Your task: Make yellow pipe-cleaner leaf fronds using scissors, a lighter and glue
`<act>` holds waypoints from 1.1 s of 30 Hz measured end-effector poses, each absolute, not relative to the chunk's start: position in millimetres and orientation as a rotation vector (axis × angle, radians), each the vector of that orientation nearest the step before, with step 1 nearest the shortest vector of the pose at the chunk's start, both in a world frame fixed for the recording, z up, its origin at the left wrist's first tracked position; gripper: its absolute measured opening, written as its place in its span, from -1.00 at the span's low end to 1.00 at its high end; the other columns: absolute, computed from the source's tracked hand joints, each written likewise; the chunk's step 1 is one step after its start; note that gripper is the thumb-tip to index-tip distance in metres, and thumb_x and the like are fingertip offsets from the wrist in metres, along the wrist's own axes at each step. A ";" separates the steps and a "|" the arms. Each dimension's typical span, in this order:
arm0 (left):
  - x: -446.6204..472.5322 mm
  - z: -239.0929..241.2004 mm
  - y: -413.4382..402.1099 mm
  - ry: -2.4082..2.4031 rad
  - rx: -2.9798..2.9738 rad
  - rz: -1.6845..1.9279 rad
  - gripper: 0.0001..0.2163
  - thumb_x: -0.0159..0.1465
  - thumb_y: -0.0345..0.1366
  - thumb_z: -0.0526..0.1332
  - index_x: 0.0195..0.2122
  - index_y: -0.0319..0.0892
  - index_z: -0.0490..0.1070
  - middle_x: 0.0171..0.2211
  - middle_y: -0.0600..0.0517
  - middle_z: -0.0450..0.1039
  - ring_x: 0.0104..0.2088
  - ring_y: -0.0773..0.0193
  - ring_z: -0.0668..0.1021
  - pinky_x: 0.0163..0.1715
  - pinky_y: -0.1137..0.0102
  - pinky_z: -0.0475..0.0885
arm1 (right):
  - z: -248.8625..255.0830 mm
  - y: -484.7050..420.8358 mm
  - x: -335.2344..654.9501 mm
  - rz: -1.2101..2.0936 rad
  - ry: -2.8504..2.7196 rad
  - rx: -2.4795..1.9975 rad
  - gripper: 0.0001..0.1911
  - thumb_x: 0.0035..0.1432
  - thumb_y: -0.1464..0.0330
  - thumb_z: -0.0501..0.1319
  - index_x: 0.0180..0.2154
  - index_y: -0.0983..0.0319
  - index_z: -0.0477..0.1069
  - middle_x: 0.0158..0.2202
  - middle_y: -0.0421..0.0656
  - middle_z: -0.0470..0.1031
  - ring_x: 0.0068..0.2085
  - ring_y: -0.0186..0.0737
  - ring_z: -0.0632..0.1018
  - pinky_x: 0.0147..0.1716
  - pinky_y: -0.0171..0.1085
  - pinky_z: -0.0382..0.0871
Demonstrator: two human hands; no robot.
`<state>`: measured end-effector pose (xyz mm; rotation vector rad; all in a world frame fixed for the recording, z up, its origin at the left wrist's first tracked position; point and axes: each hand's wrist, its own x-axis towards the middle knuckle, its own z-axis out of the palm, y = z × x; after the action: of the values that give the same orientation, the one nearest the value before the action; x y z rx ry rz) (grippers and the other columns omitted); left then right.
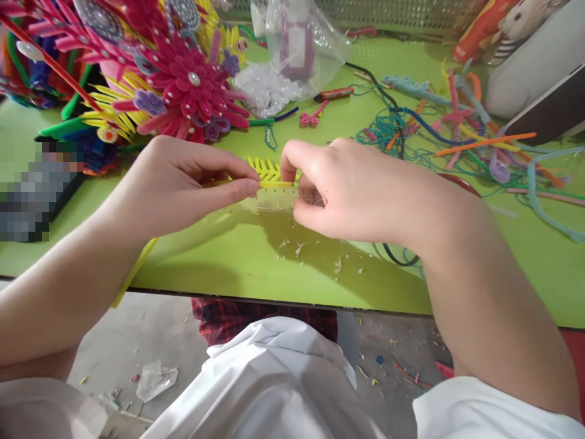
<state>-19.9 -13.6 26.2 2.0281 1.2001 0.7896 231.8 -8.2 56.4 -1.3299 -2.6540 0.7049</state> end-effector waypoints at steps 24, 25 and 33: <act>-25.3 32.6 -10.3 1.168 2.004 0.737 -0.86 0.29 -0.22 0.36 -0.31 -0.15 0.69 -0.49 0.08 0.52 -0.49 0.44 0.40 -0.50 0.45 0.24 | 61.3 -5.2 229.5 0.732 -2.648 -1.360 -0.79 0.38 0.12 0.14 -0.21 0.10 0.37 -0.44 -0.27 0.60 -0.52 -0.26 0.52 -0.52 -0.22 0.23; -27.4 35.6 -8.9 1.142 2.004 0.710 -0.84 0.31 -0.22 0.35 -0.30 -0.16 0.69 -0.49 0.08 0.52 -0.50 0.46 0.38 -0.50 0.47 0.23 | 62.7 -5.0 229.3 0.744 -2.638 -1.347 -0.79 0.37 0.12 0.14 -0.23 0.10 0.36 -0.45 -0.28 0.60 -0.52 -0.28 0.53 -0.53 -0.23 0.26; -36.0 47.2 -4.2 1.200 1.949 0.696 -0.86 0.27 -0.29 0.35 -0.30 -0.26 0.67 -0.40 0.02 0.59 -0.43 0.44 0.48 -0.43 0.48 0.26 | 69.7 -5.1 227.7 0.808 -2.561 -1.338 -0.84 0.29 0.19 0.16 -0.30 0.10 0.37 -0.46 -0.28 0.64 -0.54 -0.30 0.57 -0.53 -0.24 0.33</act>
<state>-36.0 -4.2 47.2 1.9487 1.1999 0.6964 227.7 -5.1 69.7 -1.3385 -2.5610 0.8084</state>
